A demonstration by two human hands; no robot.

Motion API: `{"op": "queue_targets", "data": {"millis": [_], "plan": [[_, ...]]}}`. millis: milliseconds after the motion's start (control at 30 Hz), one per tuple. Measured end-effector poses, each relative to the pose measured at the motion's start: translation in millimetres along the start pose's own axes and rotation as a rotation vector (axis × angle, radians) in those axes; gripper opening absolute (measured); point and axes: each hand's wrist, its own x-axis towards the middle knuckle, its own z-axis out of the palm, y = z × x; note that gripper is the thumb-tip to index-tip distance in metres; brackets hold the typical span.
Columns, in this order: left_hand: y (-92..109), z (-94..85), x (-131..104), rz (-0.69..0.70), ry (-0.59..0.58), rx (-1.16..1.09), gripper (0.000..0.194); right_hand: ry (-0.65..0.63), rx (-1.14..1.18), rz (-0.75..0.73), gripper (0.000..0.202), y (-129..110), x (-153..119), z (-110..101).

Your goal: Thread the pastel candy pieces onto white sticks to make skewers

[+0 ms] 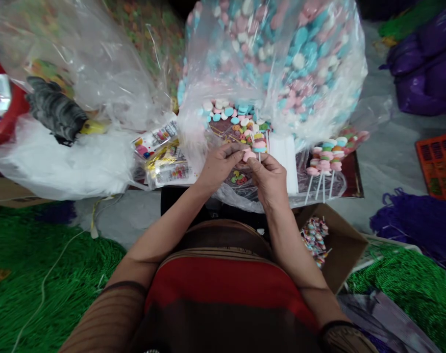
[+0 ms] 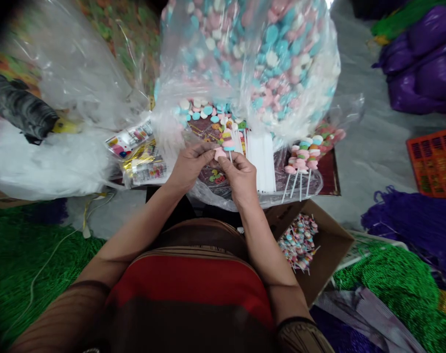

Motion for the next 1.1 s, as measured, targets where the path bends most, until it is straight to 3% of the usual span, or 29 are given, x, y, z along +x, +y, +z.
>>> {"op": "queue_targets", "data": {"millis": [100, 367, 433, 600, 700, 867, 1100], "plan": [[5.3, 4.9, -6.0, -0.025, 0.005, 0.038, 0.016, 0.033, 0.015, -0.018, 0.044, 0.2, 1.9, 0.4], [4.2, 3.5, -7.9, -0.094, -0.109, -0.068, 0.037, 0.045, 0.01, 0.024, 0.037, 1.4, 3.3, -2.0], [2.3, 3.6, -6.2, -0.131, -0.11, -0.072, 0.035, 0.053, 0.022, 0.027, 0.039, 0.6, 3.1, 0.3], [0.6, 1.0, -0.9, -0.134, 0.05, -0.052, 0.02, 0.004, 0.039, -0.002, 0.039, -8.1, -11.1, -6.4], [-0.8, -7.1, 3.6, -0.126, 0.146, -0.112, 0.023, -0.046, -0.056, -0.009, 0.038, -12.5, -32.5, -19.4], [-5.5, -18.4, 8.1, -0.123, 0.104, -0.163, 0.038, -0.103, -0.25, -0.019, 0.038, -9.7, -62.2, -32.1], [-10.1, -16.2, 7.9, -0.081, 0.134, -0.12, 0.034, -0.083, -0.333, -0.034, 0.034, -5.3, -60.2, -28.5]]}}
